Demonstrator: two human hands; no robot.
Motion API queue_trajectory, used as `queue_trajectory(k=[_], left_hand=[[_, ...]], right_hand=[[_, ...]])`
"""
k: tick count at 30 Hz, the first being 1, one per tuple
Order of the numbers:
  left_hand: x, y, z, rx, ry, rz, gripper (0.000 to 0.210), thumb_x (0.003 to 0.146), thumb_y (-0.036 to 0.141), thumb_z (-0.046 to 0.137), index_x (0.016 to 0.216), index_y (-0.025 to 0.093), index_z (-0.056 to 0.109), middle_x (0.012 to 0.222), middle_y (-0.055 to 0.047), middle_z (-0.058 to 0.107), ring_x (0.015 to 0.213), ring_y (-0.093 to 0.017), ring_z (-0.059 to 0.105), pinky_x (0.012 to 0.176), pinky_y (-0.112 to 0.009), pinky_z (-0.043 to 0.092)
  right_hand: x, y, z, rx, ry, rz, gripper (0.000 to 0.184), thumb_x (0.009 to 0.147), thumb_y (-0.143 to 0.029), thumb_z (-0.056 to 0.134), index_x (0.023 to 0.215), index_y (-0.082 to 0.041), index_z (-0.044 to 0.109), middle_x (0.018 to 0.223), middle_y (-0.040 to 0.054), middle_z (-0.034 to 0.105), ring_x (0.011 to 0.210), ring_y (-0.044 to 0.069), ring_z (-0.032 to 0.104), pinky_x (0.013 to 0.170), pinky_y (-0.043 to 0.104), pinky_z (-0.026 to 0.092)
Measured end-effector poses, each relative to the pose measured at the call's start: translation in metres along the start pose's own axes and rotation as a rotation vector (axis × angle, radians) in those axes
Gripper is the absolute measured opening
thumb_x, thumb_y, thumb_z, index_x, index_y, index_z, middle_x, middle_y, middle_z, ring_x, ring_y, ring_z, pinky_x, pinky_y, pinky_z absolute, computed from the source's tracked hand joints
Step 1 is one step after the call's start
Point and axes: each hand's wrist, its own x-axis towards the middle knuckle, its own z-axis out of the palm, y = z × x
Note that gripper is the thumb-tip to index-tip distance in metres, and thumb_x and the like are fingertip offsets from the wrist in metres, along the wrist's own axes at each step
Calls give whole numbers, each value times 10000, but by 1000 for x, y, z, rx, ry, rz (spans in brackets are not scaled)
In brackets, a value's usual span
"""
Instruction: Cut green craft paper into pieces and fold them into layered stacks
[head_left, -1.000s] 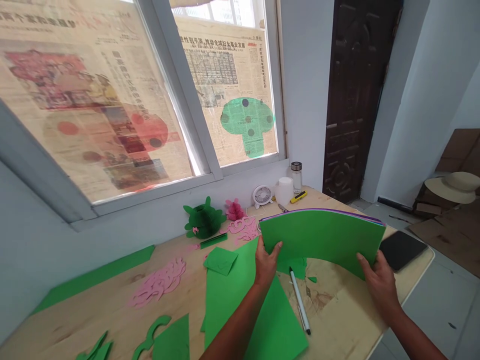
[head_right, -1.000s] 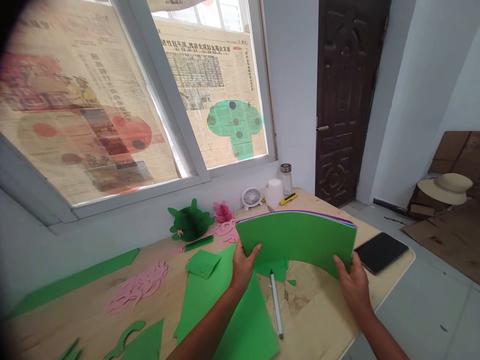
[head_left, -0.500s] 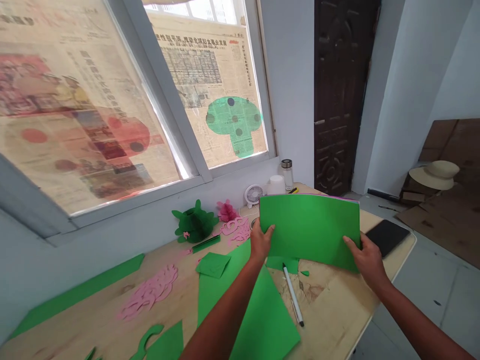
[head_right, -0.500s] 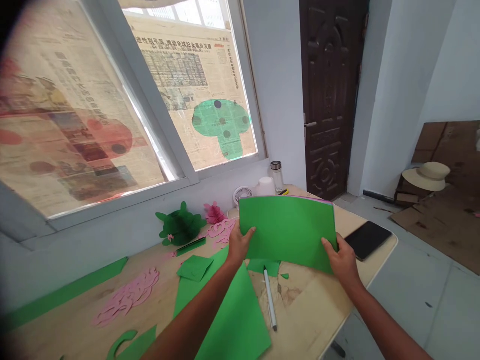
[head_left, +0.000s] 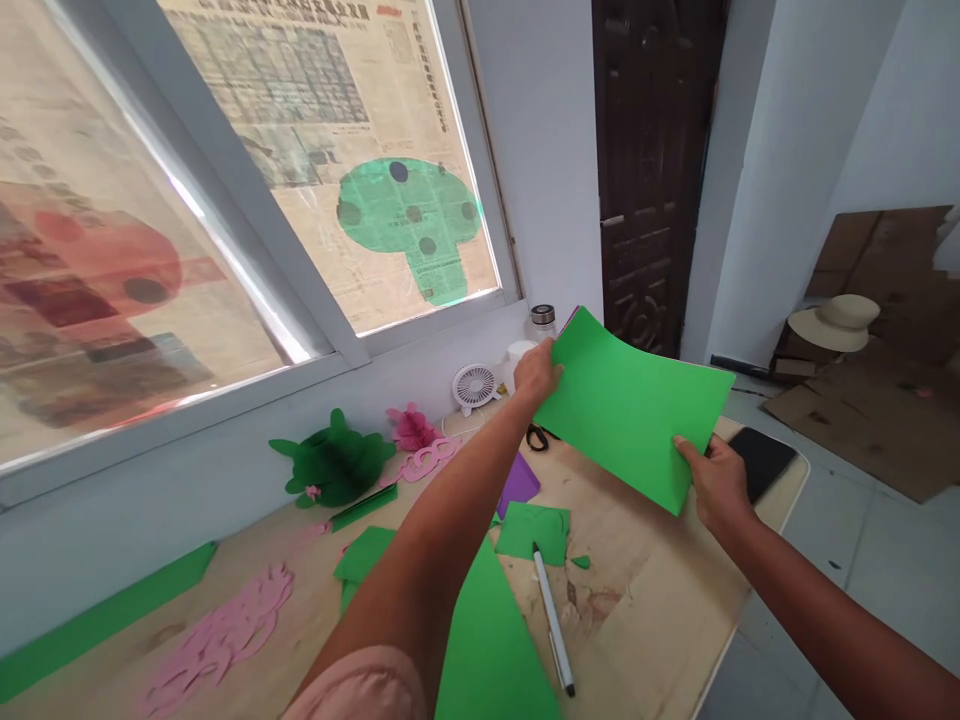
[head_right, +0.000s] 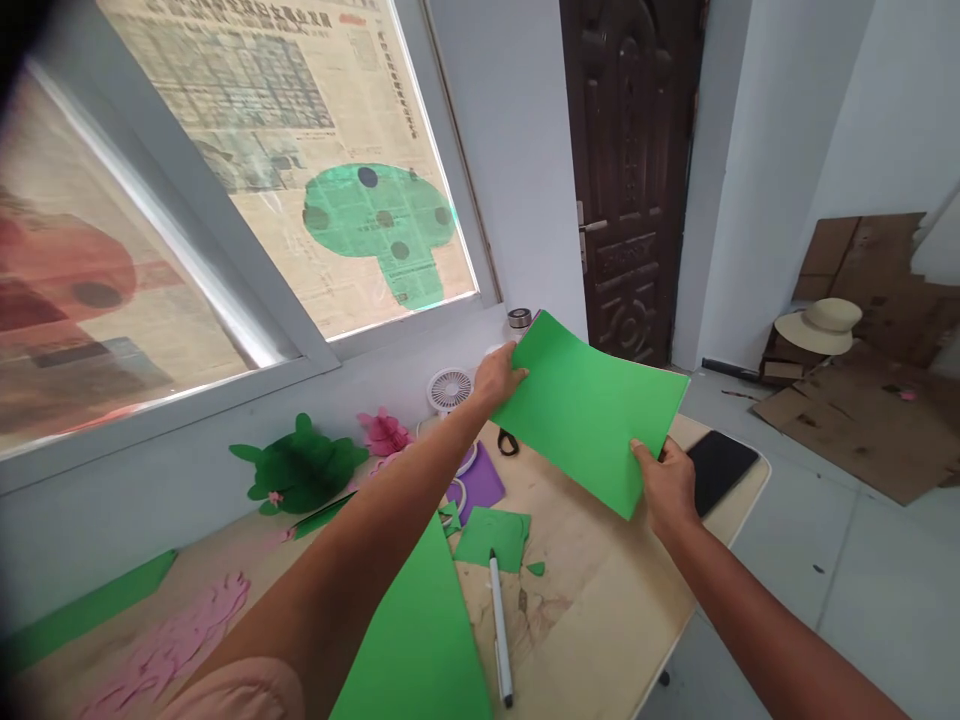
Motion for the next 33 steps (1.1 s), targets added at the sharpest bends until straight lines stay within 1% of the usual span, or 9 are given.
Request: queue_trajectory(k=[3, 8, 12, 15, 19, 22, 25, 28, 33], left_hand=[[10, -1, 22, 72, -57, 2, 384, 772, 178, 618, 1144, 216, 534, 1040, -113, 647, 1028, -276, 588, 824, -350, 439], [19, -17, 54, 134, -145, 7, 333, 824, 239, 593, 1151, 209, 533, 1020, -91, 637, 969, -228, 601, 806, -352, 465], [27, -24, 74, 142, -190, 19, 324, 877, 324, 541, 1164, 174, 530, 1070, -72, 606, 957, -196, 590, 835, -400, 475], [30, -25, 83, 136, -218, 31, 373, 837, 316, 596, 1182, 196, 519, 1104, -86, 610, 1000, -221, 588, 843, -385, 461], [23, -32, 82, 158, -212, 6, 505, 801, 311, 635, 1265, 235, 450, 1245, -126, 554, 1155, -273, 511, 885, -373, 423], [5, -46, 73, 225, -222, -64, 340, 893, 311, 501, 1208, 181, 500, 1211, -130, 560, 1141, -254, 511, 912, -414, 420], [-23, -63, 66, 296, -313, -106, 283, 896, 358, 511, 1102, 172, 567, 1136, -81, 583, 1016, -199, 567, 883, -423, 465], [-48, -75, 64, 323, -433, -63, 291, 879, 355, 546, 1101, 168, 570, 1131, -75, 582, 988, -192, 580, 844, -406, 495], [-55, -79, 61, 363, -524, 30, 310, 883, 344, 544, 1139, 168, 552, 1155, -80, 571, 986, -192, 582, 831, -401, 506]], right_hand=[[6, 9, 3, -36, 35, 23, 331, 596, -376, 690, 849, -165, 659, 841, 79, 719, 680, 207, 642, 568, 300, 510], [10, 22, 11, -108, 63, 50, 310, 603, -362, 680, 842, -165, 668, 791, 71, 721, 651, 213, 644, 539, 296, 504], [11, 30, 14, -158, 76, 64, 282, 610, -361, 670, 813, -166, 669, 784, 76, 723, 658, 218, 648, 529, 292, 506], [11, 36, 15, -188, 89, 72, 288, 611, -347, 668, 832, -162, 668, 780, 80, 724, 646, 220, 650, 524, 296, 513], [10, 43, 14, -199, 87, 79, 305, 642, -355, 636, 879, -164, 661, 808, 86, 724, 648, 221, 657, 517, 304, 521], [11, 46, 14, -206, 87, 78, 285, 642, -354, 637, 859, -171, 658, 802, 82, 725, 654, 220, 657, 505, 293, 514], [11, 46, 14, -213, 97, 79, 279, 633, -355, 645, 842, -170, 653, 770, 77, 723, 628, 215, 650, 482, 284, 499], [12, 45, 14, -225, 113, 87, 277, 620, -351, 653, 829, -170, 652, 735, 72, 717, 613, 214, 641, 472, 279, 485], [14, 44, 14, -234, 131, 127, 269, 605, -329, 654, 811, -156, 651, 750, 78, 716, 640, 210, 643, 502, 273, 487]])
